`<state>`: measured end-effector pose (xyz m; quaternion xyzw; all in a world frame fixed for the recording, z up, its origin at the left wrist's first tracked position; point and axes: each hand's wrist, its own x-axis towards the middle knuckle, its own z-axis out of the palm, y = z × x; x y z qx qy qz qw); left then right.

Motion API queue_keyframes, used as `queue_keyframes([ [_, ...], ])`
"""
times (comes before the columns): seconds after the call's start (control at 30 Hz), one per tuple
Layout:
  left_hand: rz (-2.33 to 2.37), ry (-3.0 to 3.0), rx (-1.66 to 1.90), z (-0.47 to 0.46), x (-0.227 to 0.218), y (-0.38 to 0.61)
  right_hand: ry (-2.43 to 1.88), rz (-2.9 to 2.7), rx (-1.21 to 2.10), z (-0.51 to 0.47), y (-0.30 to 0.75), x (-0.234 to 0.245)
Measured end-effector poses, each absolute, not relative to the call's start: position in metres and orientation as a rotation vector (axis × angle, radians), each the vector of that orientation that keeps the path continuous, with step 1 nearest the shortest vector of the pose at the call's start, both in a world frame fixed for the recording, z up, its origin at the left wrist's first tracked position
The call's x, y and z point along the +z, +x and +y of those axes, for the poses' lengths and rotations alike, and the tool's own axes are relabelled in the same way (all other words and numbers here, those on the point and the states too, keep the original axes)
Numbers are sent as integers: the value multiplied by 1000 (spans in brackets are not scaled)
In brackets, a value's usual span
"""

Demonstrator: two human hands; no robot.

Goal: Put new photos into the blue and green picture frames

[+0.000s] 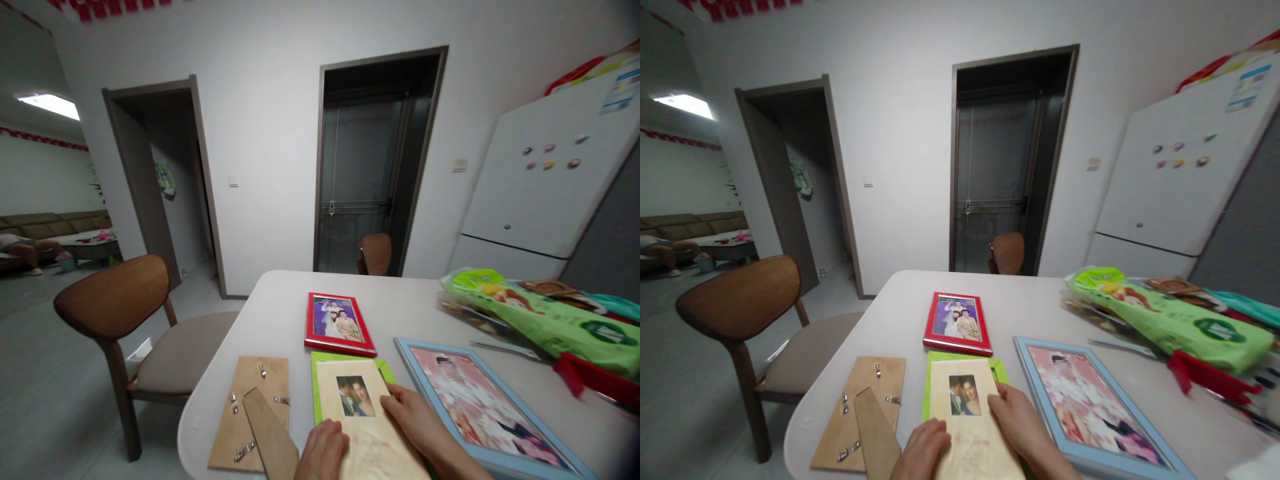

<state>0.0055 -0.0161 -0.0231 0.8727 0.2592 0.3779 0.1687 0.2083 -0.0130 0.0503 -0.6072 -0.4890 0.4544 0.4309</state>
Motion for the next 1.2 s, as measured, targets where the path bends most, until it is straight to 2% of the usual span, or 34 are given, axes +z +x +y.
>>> queue_keyframes([
  [0.17, 785, 2494, 1094, -15, -32, 6, -1536, -1177, 1093, -17, 212, 53],
  [0.37, 795, 2515, 929, -14, -42, 6, -1466, -945, 1260, -28, 218, 55],
  [0.47, 869, 2515, 1007, -16, -42, 8, -1447, -932, 1297, -30, 217, 58],
  [0.6, 799, 2633, 1118, -16, -41, 7, -1504, -1020, 1219, -30, 215, 60],
  [0.9, 904, 2836, 1006, -17, -31, 7, -1561, -1094, 1073, -27, 214, 50],
  [1.2, 835, 2850, 1094, -18, -33, 7, -1608, -1183, 955, -20, 212, 43],
])
